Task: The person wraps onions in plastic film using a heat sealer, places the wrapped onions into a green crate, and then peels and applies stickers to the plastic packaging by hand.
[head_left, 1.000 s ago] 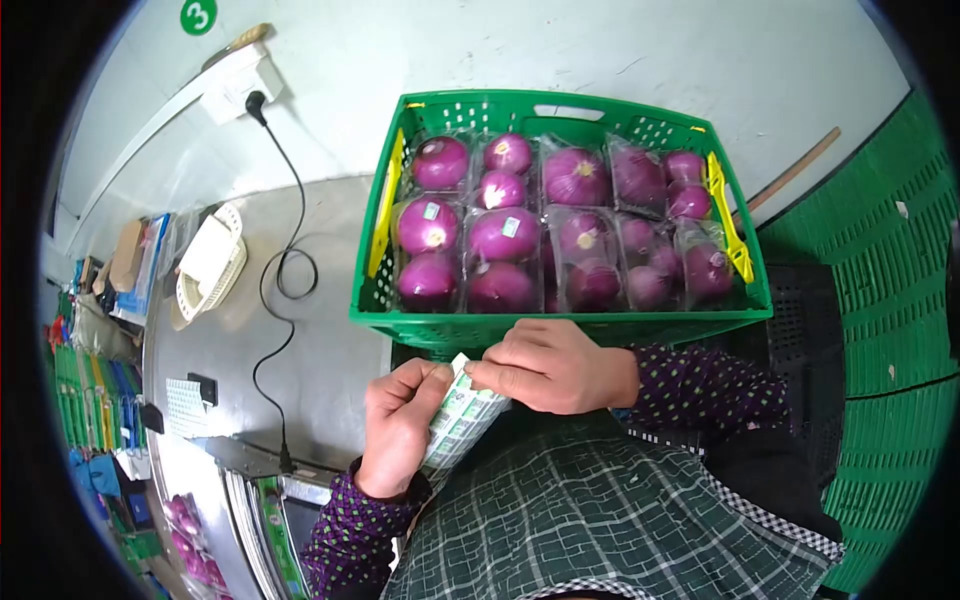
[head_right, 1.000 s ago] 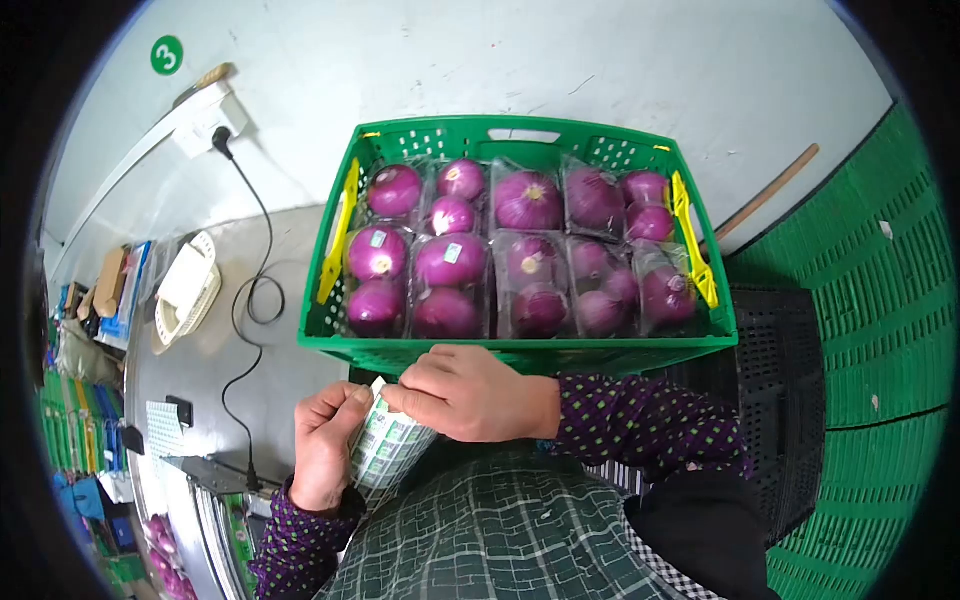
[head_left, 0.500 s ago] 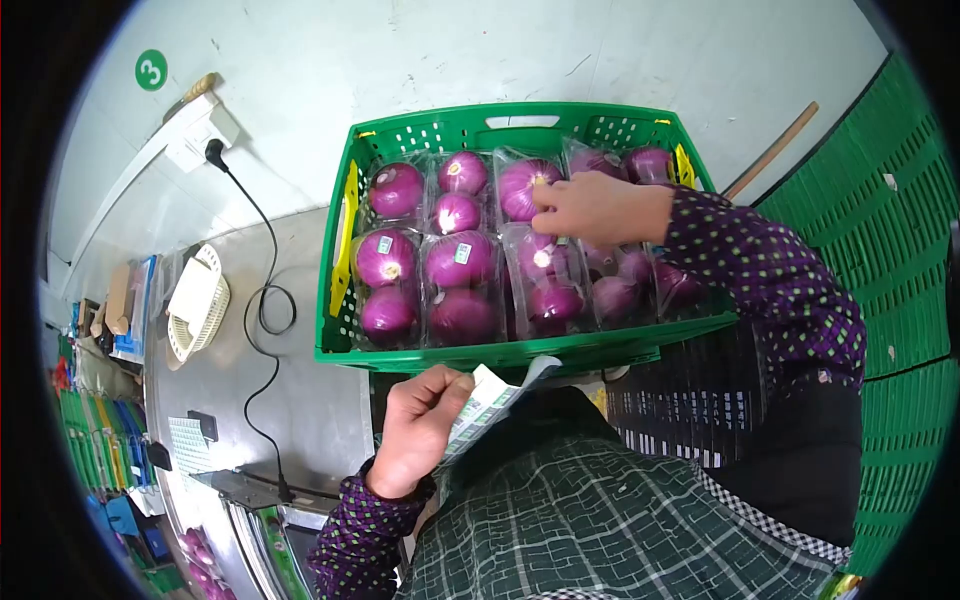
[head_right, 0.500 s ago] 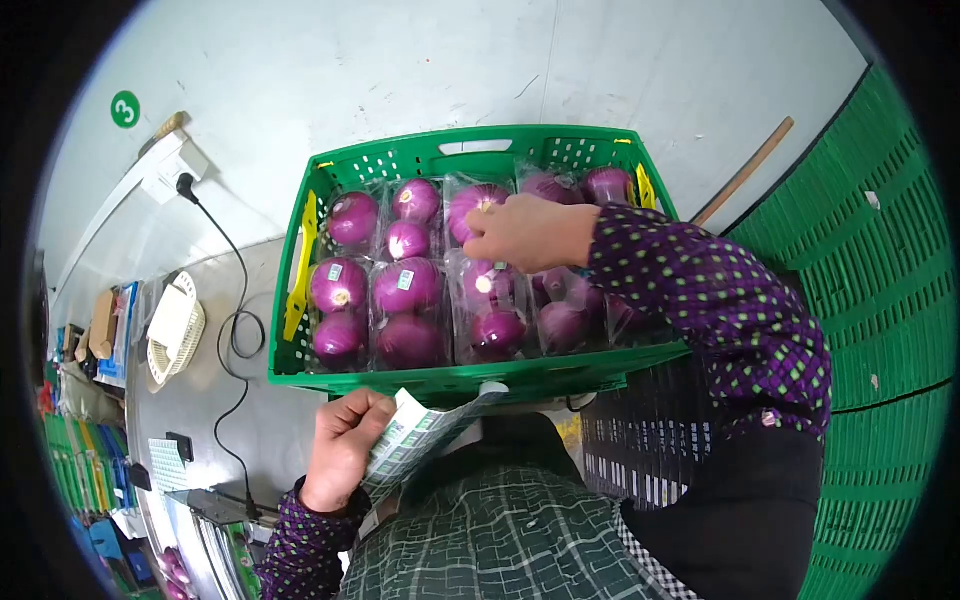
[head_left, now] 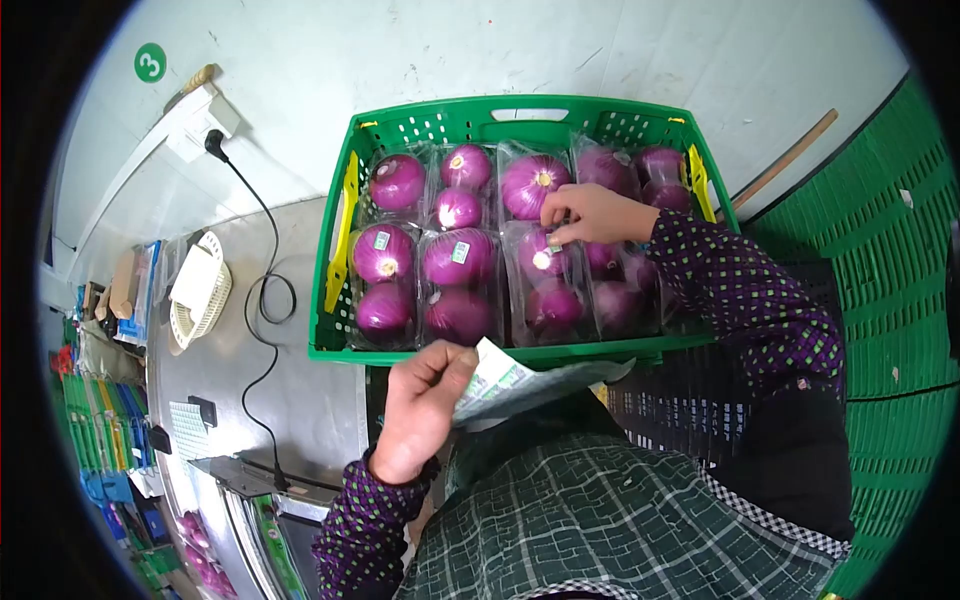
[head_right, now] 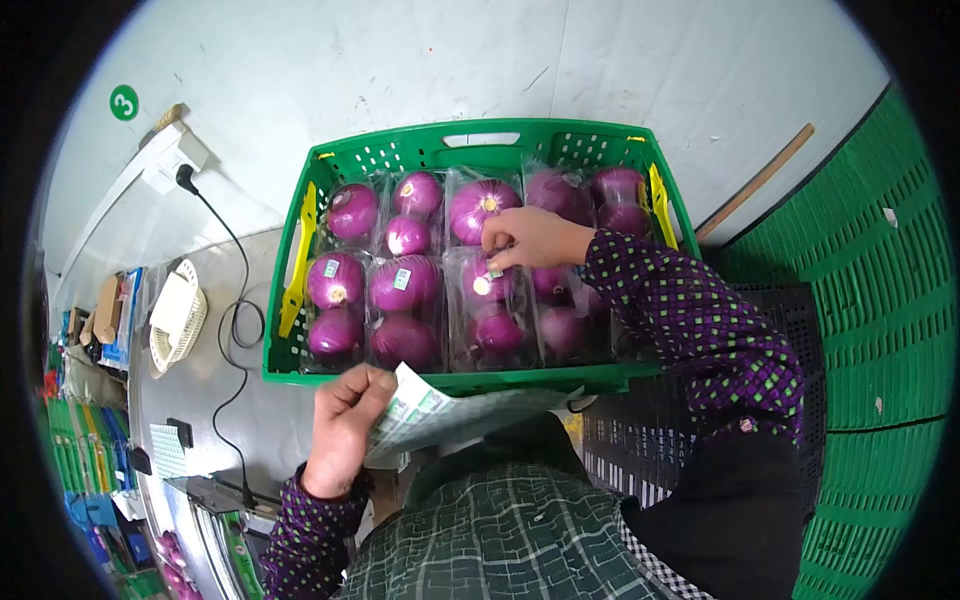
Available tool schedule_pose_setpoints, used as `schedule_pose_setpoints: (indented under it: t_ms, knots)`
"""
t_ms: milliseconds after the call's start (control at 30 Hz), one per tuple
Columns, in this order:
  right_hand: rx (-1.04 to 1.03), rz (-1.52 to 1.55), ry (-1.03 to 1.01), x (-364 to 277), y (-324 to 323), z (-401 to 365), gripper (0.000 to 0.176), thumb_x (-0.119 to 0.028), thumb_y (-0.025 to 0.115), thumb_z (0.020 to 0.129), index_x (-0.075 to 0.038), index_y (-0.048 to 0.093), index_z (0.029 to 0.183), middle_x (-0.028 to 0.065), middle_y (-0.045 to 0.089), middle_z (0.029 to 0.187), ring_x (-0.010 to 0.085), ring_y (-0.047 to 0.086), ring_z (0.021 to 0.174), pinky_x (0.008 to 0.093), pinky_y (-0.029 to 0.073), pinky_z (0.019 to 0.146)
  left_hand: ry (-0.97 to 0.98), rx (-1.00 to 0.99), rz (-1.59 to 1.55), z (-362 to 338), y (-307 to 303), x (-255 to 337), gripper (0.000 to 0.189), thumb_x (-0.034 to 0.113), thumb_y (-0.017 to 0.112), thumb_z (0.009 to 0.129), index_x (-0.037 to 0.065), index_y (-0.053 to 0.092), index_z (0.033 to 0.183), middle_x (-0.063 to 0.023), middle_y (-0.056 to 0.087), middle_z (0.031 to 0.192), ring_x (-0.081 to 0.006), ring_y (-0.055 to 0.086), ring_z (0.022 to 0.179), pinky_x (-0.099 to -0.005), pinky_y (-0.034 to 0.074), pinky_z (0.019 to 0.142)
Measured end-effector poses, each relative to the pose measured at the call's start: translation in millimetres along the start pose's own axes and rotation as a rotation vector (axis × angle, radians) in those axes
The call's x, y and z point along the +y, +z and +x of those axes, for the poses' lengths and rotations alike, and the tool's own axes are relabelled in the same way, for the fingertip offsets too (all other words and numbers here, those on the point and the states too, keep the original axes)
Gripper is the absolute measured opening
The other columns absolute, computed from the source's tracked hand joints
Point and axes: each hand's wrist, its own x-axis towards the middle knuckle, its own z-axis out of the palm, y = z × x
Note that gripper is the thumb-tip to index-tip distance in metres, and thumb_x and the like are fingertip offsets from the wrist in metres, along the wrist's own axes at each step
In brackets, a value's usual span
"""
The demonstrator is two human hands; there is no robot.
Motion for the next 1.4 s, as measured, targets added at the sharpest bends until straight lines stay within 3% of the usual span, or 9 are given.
schedule_pose_setpoints:
  t_ms: [67,167,267,333,533,933,1133,1200,1400]
  knots:
    - [0.095,0.533,0.323,0,6,-1,0.02,-0.014,0.071,0.079,0.0,0.062,0.089,0.0043,0.062,0.076,0.0096,0.057,0.07,0.0249,0.046,0.062,-0.006,-0.004,-0.02,8,1,-3,0.018,0.011,0.056,0.092,-0.004,0.061,0.083,0.0054,0.053,0.07,-0.0016,0.042,0.067,-0.0198,0.035,0.059]
    - [0.369,0.258,0.2,-20,21,-3,0.018,-0.013,0.069,0.08,0.0,0.061,0.09,0.0028,0.062,0.075,0.0091,0.057,0.069,0.0238,0.047,0.063,-0.003,0.011,-0.023,15,5,0,0.019,0.012,0.055,0.092,-0.004,0.062,0.083,0.005,0.054,0.07,-0.0013,0.042,0.067,-0.0201,0.035,0.058]
    - [0.243,0.694,0.119,-108,11,-35,0.021,-0.009,0.07,0.079,-0.001,0.059,0.096,0.0028,0.062,0.083,0.0071,0.058,0.075,0.0222,0.047,0.068,-0.015,0.025,-0.057,18,5,-2,0.02,0.013,0.055,0.092,-0.003,0.062,0.082,0.0053,0.053,0.069,-0.0009,0.042,0.065,-0.0202,0.034,0.057]
    - [0.212,0.456,-0.07,-141,15,-53,0.037,-0.017,0.075,0.075,-0.004,0.056,0.103,0.0059,0.061,0.087,0.0137,0.059,0.078,0.0282,0.049,0.07,-0.014,0.016,-0.073,21,7,-3,0.02,0.013,0.055,0.093,-0.003,0.062,0.082,0.0055,0.053,0.069,-0.0009,0.041,0.065,-0.0201,0.034,0.057]
    - [0.305,0.198,-0.209,-156,41,-63,0.029,-0.008,0.065,0.077,-0.005,0.058,0.104,0.0108,0.058,0.081,0.0281,0.061,0.074,0.0372,0.049,0.061,-0.014,-0.055,-0.093,20,8,-6,0.02,0.014,0.055,0.093,-0.002,0.062,0.082,0.0053,0.054,0.07,-0.0011,0.043,0.066,-0.0198,0.035,0.057]
    - [0.606,-0.301,-0.506,-150,61,-89,0.039,-0.009,0.06,0.069,0.002,0.055,0.107,0.0102,0.051,0.09,0.0245,0.055,0.075,0.0361,0.047,0.064,-0.131,-0.074,-0.173,27,23,-13,0.02,0.013,0.055,0.092,-0.002,0.062,0.08,0.0036,0.056,0.07,-0.0019,0.045,0.064,-0.0205,0.037,0.057]
    - [0.515,0.156,-0.306,-145,32,-82,0.014,-0.006,0.066,0.076,-0.007,0.057,0.087,0.0086,0.055,0.095,0.0251,0.057,0.087,0.0345,0.048,0.075,-0.056,-0.058,-0.078,31,23,-20,0.023,0.014,0.055,0.093,-0.002,0.061,0.078,0.0049,0.055,0.067,-0.0011,0.043,0.061,-0.0202,0.034,0.054]
    - [0.426,0.247,-0.051,-119,-18,-92,0.01,-0.005,0.062,0.08,-0.005,0.053,0.083,0.0102,0.054,0.101,0.0259,0.056,0.094,0.0349,0.046,0.08,-0.059,-0.066,-0.078,32,23,-18,0.023,0.014,0.054,0.093,-0.002,0.061,0.078,0.0052,0.054,0.066,-0.001,0.043,0.061,-0.0202,0.034,0.054]
    - [0.176,-0.399,0.038,6,-9,-95,0.019,-0.013,0.069,0.07,-0.007,0.056,0.082,0.0069,0.052,0.098,0.0263,0.054,0.091,0.0387,0.042,0.079,-0.05,-0.067,-0.087,35,25,-19,0.023,0.014,0.054,0.094,-0.001,0.061,0.077,0.0058,0.053,0.066,-0.0007,0.042,0.06,-0.0204,0.033,0.053]
